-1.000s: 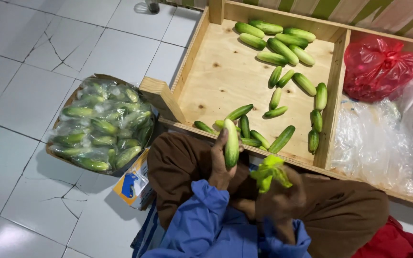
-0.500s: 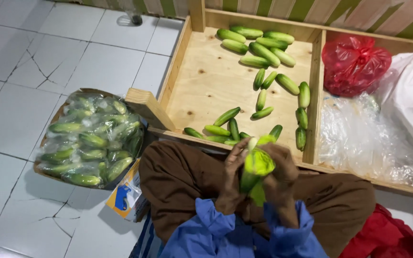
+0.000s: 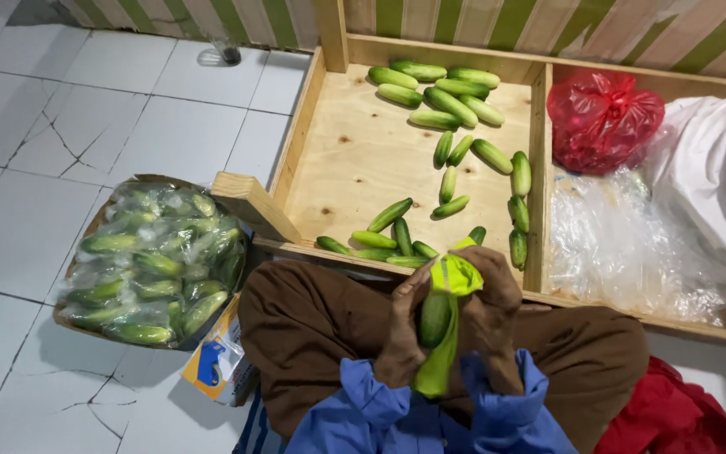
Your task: The person picks up individual cucumbers from a wooden crate, places each cucumber into a small plastic bag, and then puts the bagged cucumber into a cardboard box.
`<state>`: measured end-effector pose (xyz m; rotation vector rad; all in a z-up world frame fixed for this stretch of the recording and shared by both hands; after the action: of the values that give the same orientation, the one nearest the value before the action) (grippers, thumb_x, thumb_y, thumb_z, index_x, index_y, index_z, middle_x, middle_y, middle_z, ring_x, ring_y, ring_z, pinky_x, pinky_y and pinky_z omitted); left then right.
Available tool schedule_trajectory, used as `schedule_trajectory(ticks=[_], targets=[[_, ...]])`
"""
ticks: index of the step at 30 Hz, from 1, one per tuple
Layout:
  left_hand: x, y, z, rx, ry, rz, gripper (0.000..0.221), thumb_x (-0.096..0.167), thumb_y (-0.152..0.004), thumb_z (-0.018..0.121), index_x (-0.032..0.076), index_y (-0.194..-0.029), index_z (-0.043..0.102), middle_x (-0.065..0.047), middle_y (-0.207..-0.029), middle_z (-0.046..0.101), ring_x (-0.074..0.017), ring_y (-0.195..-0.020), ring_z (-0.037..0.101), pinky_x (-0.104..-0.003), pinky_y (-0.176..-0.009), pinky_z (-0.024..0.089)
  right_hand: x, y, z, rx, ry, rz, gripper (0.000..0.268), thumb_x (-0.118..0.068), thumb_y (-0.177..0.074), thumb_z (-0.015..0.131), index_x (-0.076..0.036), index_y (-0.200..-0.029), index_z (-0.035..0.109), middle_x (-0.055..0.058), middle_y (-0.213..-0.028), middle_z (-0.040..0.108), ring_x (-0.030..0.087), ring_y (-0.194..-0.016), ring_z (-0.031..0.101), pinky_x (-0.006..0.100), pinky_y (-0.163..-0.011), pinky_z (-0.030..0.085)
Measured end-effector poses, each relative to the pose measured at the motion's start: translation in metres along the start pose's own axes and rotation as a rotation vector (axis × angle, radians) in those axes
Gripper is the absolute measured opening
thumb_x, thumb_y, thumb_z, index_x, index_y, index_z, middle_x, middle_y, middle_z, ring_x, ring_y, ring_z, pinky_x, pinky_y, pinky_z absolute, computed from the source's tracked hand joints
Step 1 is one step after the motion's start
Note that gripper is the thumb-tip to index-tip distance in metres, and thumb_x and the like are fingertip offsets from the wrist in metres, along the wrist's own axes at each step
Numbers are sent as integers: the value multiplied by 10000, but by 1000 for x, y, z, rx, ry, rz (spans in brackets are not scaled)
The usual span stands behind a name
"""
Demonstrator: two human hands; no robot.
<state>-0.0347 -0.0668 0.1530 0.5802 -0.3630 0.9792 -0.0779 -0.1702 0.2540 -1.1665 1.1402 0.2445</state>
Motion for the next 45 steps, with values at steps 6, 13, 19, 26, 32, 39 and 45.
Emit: schedule_trajectory(ticks=[6, 13, 19, 26, 32, 39, 45], targets=[[1, -24, -28, -62, 88, 103, 490, 244, -973, 628, 76, -1424, 534, -238, -1047, 716, -225, -660, 669, -306, -597, 575, -25, 84, 14, -176, 284, -133, 407, -456, -942, 642, -90, -1099, 728, 138, -1100, 667, 292, -998, 662, 401, -934, 539], [-20, -13, 5, -109, 107, 108, 582, 394, -892, 709, 24, -1325, 586, -175, -1146, 718, -211, -956, 698, -301, -846, 556, 157, 187, -56, -255, 556, -9, 449, -263, -929, 657, -103, -1343, 591, 145, -1337, 575, 290, -1186, 583, 355, -1010, 469], [-19, -25, 3, 42, 38, 88, 315, 226, -956, 622, 35, -1203, 656, -168, -1032, 731, -199, -878, 682, -286, -722, 559, 1, 47, -18, -112, 204, 6, 293, -133, -878, 602, -56, -1152, 669, 145, -1144, 665, 302, -1062, 651, 420, -974, 534], [-46, -21, 5, -109, -52, -69, 459, 400, -990, 611, 42, -1278, 631, -81, -851, 628, -150, -718, 625, -250, -680, 529, -58, 54, -15, -2, 387, -332, 399, -423, -974, 615, -49, -1065, 723, 146, -1018, 696, 297, -846, 618, 437, -826, 507], [-68, 3, -36, -118, -823, 445, 484, 180, -1027, 523, 45, -1490, 479, -177, -1534, 478, -254, -1457, 439, -350, -1242, 320, 20, 12, -35, 129, 128, 8, 247, -235, -1029, 615, -89, -1226, 588, 170, -1434, 495, 338, -1389, 493, 465, -1159, 429], [-6, 15, 52, -169, -537, 474, 421, 377, -1008, 592, 40, -1227, 719, -117, -1393, 509, -266, -1370, 478, -386, -1167, 384, 87, 52, -32, 558, -429, 741, 298, 2, -941, 624, -78, -1221, 564, 172, -1137, 724, 264, -973, 718, 344, -871, 599], [0, 0, 23, -7, -863, 518, 473, 303, -974, 609, 79, -1390, 591, -112, -1481, 556, -243, -1367, 500, -356, -1129, 404, 81, 77, -5, 377, -427, 936, 294, -306, -1005, 587, -70, -1156, 673, 57, -945, 711, 109, -750, 636, 252, -624, 503]])
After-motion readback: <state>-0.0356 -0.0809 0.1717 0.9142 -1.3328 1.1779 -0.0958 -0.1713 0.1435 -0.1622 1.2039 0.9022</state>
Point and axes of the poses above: each hand's wrist, its own y-axis away from the middle knuckle, its own z-axis out of the palm, x = y × z, the point moved 8 cm from there along -y, towards the middle knuckle
